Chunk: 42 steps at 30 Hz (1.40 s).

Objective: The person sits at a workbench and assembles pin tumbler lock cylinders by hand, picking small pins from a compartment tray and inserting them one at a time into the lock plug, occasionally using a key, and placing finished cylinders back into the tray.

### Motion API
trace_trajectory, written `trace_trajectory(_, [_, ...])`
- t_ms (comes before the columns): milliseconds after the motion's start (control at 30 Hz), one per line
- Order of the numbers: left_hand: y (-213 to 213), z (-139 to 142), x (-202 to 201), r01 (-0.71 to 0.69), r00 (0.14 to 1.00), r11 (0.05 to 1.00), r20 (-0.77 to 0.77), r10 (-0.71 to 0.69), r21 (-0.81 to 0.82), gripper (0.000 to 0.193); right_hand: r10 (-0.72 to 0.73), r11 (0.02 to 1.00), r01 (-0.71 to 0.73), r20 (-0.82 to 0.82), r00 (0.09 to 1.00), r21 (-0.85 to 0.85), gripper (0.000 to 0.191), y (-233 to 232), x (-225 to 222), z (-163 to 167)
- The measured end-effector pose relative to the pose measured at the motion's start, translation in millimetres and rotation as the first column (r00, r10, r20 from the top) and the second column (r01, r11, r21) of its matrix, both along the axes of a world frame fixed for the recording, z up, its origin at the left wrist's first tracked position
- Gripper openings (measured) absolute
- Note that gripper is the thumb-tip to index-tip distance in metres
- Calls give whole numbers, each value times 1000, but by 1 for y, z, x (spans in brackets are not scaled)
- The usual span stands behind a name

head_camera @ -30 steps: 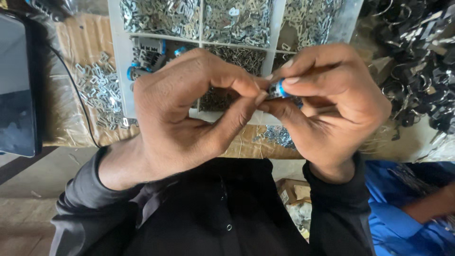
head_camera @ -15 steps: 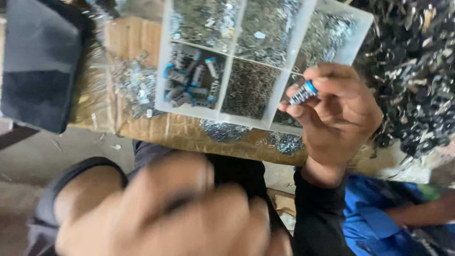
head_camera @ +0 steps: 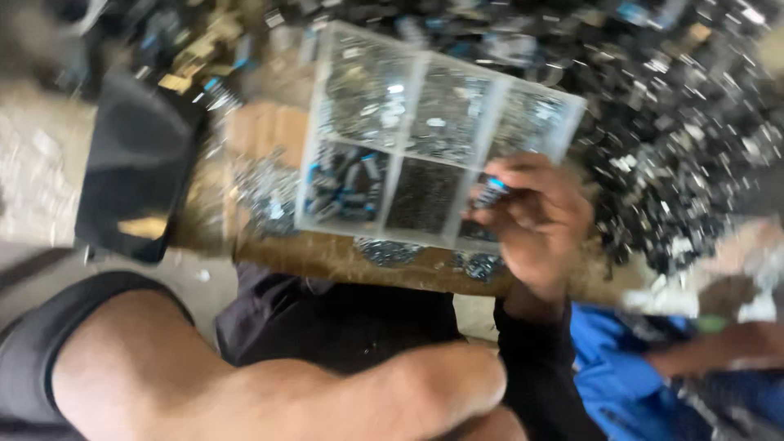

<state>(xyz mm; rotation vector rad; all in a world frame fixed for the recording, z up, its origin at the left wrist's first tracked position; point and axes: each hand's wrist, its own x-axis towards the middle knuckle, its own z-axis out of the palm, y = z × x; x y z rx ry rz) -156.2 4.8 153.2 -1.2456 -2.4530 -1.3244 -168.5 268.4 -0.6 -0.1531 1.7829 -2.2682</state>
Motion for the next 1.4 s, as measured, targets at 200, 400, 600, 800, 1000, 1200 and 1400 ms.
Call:
trace_trajectory(200, [54, 21, -24, 297, 955, 953, 23, -296, -62, 27, -2, 985, 8, 36, 999, -170, 41, 3, 14, 10])
trace_trajectory(400, [106, 13, -36, 323, 889, 856, -179, -421, -404, 52, -274, 956, 255, -127, 953, -145, 32, 38, 99, 17])
trace_trajectory(600, [181, -32, -42, 497, 818, 527, 169, -550, -689, 14, -357, 846, 437, 284, 890, -305, 37, 39, 195, -2])
trace_trajectory(800, [319, -151, -87, -151, 722, 926, -679, -135, -345, 51, -252, 889, 325, 247, 936, -324, 35, 38, 229, -28])
trace_trajectory(1000, [328, -174, -104, 41, 810, 742, -413, -417, -669, 20, -245, 815, 328, 228, 942, -479, 33, 28, 241, -19])
trace_trajectory(1200, [320, -142, -102, 12, 827, 888, -495, -267, -460, 27, -294, 862, 353, 209, 933, -363, 34, 24, 228, -17])
trace_trajectory(1400, [315, -141, -105, 197, 853, 968, -458, -248, -156, 19, -303, 847, 362, 206, 931, -389, 34, 14, 219, -6])
